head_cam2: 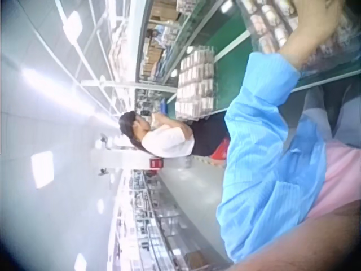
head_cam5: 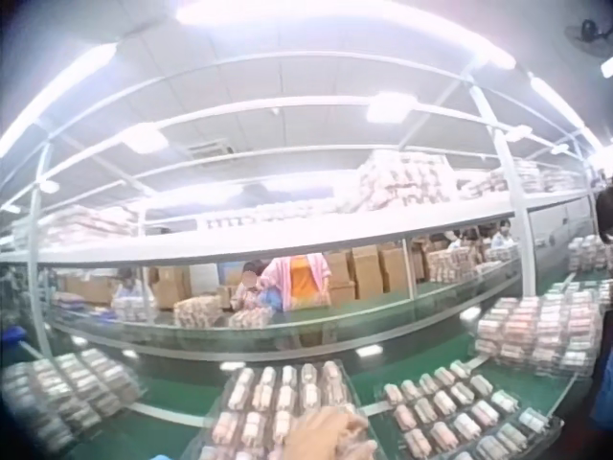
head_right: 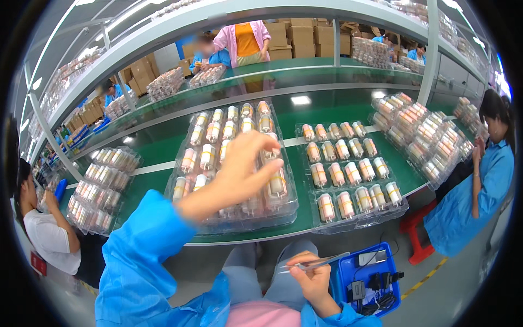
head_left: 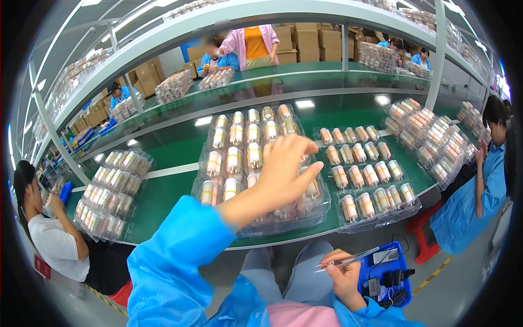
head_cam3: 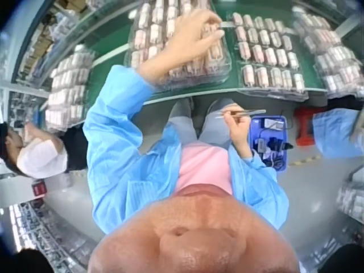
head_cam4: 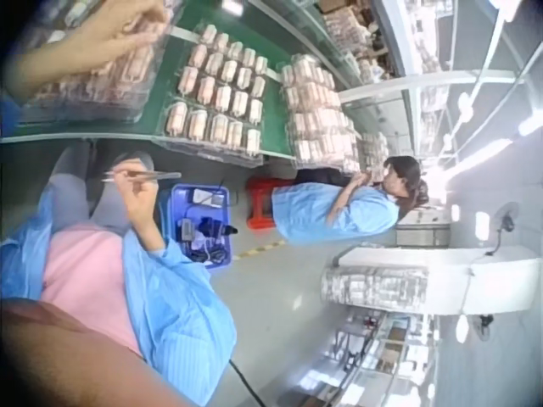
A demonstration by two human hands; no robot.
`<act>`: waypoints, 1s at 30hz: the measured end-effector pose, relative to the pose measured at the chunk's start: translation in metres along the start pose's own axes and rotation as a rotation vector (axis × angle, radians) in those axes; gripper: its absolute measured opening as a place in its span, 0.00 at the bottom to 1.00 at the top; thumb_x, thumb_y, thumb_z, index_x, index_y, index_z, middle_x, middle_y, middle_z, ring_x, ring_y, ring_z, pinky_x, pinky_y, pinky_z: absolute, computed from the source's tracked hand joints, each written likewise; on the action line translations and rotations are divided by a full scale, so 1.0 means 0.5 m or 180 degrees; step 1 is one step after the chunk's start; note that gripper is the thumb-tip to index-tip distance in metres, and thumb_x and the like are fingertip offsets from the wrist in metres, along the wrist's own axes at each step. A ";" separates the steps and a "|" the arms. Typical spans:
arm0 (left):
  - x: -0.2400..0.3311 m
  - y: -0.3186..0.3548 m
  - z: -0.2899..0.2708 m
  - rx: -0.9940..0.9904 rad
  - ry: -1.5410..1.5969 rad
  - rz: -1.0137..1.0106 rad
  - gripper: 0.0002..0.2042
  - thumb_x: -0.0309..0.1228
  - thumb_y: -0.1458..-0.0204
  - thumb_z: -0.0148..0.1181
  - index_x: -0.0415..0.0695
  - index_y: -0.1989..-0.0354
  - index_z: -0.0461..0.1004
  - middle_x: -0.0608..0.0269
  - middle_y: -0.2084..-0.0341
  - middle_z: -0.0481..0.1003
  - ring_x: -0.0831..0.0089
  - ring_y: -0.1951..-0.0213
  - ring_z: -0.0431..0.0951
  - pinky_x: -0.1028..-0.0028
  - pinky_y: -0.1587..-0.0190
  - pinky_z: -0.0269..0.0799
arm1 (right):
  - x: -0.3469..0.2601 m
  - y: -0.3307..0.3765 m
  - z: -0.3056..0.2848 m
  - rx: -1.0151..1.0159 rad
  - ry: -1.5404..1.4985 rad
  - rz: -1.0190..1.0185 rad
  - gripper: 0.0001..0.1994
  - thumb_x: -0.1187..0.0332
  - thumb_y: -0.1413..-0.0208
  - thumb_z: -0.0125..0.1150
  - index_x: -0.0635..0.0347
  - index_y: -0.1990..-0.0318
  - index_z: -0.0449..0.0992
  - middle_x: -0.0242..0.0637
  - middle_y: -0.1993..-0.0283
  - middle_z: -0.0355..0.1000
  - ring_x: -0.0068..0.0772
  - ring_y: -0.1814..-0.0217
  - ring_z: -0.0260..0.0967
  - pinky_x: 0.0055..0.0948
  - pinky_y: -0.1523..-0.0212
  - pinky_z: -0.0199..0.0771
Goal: Assembling small white cylindrical units using tweezers and manual tools on a factory production line.
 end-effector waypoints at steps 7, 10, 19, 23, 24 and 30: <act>0.262 0.097 -0.421 0.1443 0.0778 0.1047 0.34 0.38 0.63 0.69 0.40 0.46 0.63 0.55 0.54 0.68 0.67 0.54 0.71 0.73 0.60 0.69 | 0.020 0.050 -0.005 -0.0022 0.0291 0.0034 0.05 0.76 0.49 0.59 0.69 0.66 0.76 0.43 0.66 0.73 0.27 0.66 0.70 0.24 0.65 0.68; 0.220 0.119 -0.395 0.1441 0.0957 0.0850 0.33 0.38 0.62 0.69 0.40 0.46 0.63 0.55 0.54 0.68 0.67 0.55 0.71 0.73 0.60 0.69 | 0.026 0.000 0.017 -0.0051 0.0316 0.0081 0.05 0.76 0.50 0.60 0.69 0.66 0.75 0.45 0.65 0.73 0.30 0.63 0.71 0.26 0.61 0.70; 0.171 0.173 -0.435 0.1583 0.1345 0.0971 0.31 0.36 0.61 0.67 0.40 0.47 0.64 0.55 0.54 0.69 0.67 0.56 0.72 0.73 0.60 0.69 | 0.025 -0.004 0.054 -0.0249 0.0331 0.0177 0.05 0.77 0.50 0.61 0.69 0.65 0.75 0.44 0.65 0.73 0.30 0.62 0.70 0.27 0.61 0.70; 0.191 0.146 -0.485 0.2147 0.1331 0.1397 0.30 0.36 0.61 0.67 0.39 0.48 0.64 0.55 0.54 0.69 0.66 0.56 0.72 0.73 0.60 0.70 | 0.021 0.007 0.066 -0.0114 0.0669 0.0219 0.03 0.73 0.53 0.59 0.63 0.74 0.75 0.36 0.75 0.70 0.23 0.72 0.67 0.27 0.69 0.67; 0.193 0.150 -0.501 0.2236 0.1298 0.1507 0.29 0.35 0.60 0.67 0.39 0.48 0.65 0.55 0.55 0.69 0.66 0.56 0.72 0.73 0.60 0.70 | 0.028 0.025 0.064 -0.0101 0.0722 0.0527 0.03 0.73 0.49 0.60 0.63 0.69 0.75 0.36 0.69 0.71 0.24 0.68 0.67 0.25 0.65 0.67; 0.197 0.215 -0.548 0.2615 0.0853 0.2087 0.28 0.34 0.60 0.66 0.39 0.49 0.65 0.54 0.55 0.69 0.66 0.57 0.73 0.72 0.60 0.70 | 0.038 0.076 0.067 0.0080 0.0707 0.0576 0.03 0.75 0.46 0.59 0.64 0.66 0.75 0.37 0.65 0.71 0.24 0.64 0.67 0.23 0.62 0.66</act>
Point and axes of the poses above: each hand's wrist, its own y-axis away from the middle knuckle, its own z-axis out of the palm, x = y × z, the point moved 9 cm from there along -y, towards the middle knuckle
